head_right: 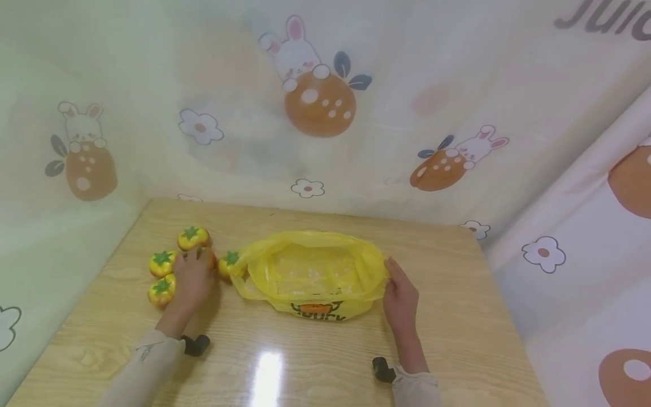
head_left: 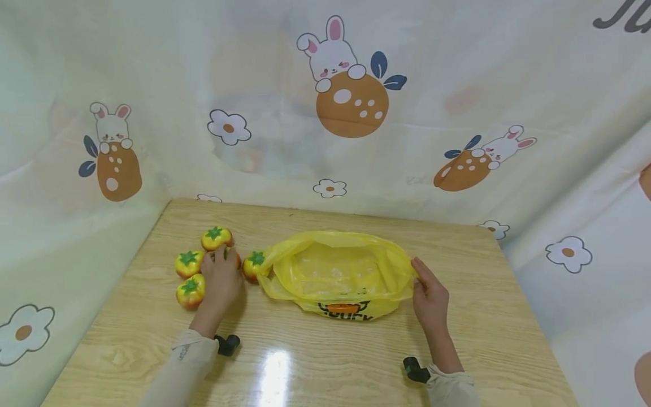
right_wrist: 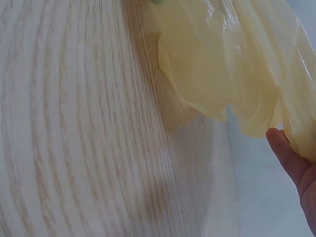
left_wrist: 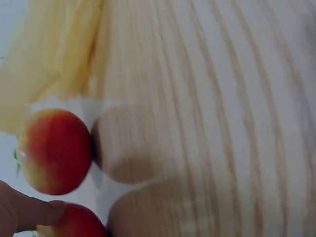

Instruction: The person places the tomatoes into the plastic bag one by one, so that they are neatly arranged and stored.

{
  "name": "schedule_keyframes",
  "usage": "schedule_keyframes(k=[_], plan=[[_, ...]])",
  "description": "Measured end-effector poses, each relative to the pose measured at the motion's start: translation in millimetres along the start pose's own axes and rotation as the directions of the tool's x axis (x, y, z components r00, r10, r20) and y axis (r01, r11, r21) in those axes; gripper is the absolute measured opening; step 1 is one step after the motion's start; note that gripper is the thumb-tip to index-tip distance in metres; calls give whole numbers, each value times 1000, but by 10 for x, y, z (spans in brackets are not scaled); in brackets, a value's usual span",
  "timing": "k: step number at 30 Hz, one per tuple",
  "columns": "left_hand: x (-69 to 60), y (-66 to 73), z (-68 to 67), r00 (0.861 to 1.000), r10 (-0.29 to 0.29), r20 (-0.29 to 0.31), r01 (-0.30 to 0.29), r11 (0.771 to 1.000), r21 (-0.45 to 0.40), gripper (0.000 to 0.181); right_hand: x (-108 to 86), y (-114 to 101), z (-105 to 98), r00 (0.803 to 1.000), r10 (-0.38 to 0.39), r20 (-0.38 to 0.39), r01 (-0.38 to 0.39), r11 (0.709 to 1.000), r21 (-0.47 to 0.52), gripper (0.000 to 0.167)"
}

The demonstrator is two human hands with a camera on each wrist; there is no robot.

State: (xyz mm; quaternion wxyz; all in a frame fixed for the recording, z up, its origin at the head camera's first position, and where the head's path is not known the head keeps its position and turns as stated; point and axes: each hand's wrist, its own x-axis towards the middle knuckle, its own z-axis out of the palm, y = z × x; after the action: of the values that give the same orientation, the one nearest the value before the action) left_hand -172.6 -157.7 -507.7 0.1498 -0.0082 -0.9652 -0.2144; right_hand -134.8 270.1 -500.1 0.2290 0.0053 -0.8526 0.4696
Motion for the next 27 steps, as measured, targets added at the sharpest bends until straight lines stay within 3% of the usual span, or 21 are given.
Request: schedule_keyframes(k=[7, 10, 15, 20, 27], plan=[[23, -82, 18, 998, -44, 43, 44, 999, -12, 38, -7, 7, -11, 999, 42, 23, -42, 999, -8, 45], [30, -96, 19, 996, -63, 70, 65, 998, -17, 39, -10, 9, -17, 998, 49, 25, -48, 999, -23, 45], [18, -120, 27, 994, -67, 88, 74, 993, -87, 50, -23, 31, -13, 998, 61, 26, -61, 998, -28, 45], [24, -116, -4, 997, -74, 27, 78, 976, -203, 78, -29, 55, 2, 997, 71, 27, -70, 997, -27, 44], [116, -19, -113, 989, -127, -80, 101, 957, -272, 72, -34, 58, 2, 996, 85, 33, -83, 995, -46, 44]])
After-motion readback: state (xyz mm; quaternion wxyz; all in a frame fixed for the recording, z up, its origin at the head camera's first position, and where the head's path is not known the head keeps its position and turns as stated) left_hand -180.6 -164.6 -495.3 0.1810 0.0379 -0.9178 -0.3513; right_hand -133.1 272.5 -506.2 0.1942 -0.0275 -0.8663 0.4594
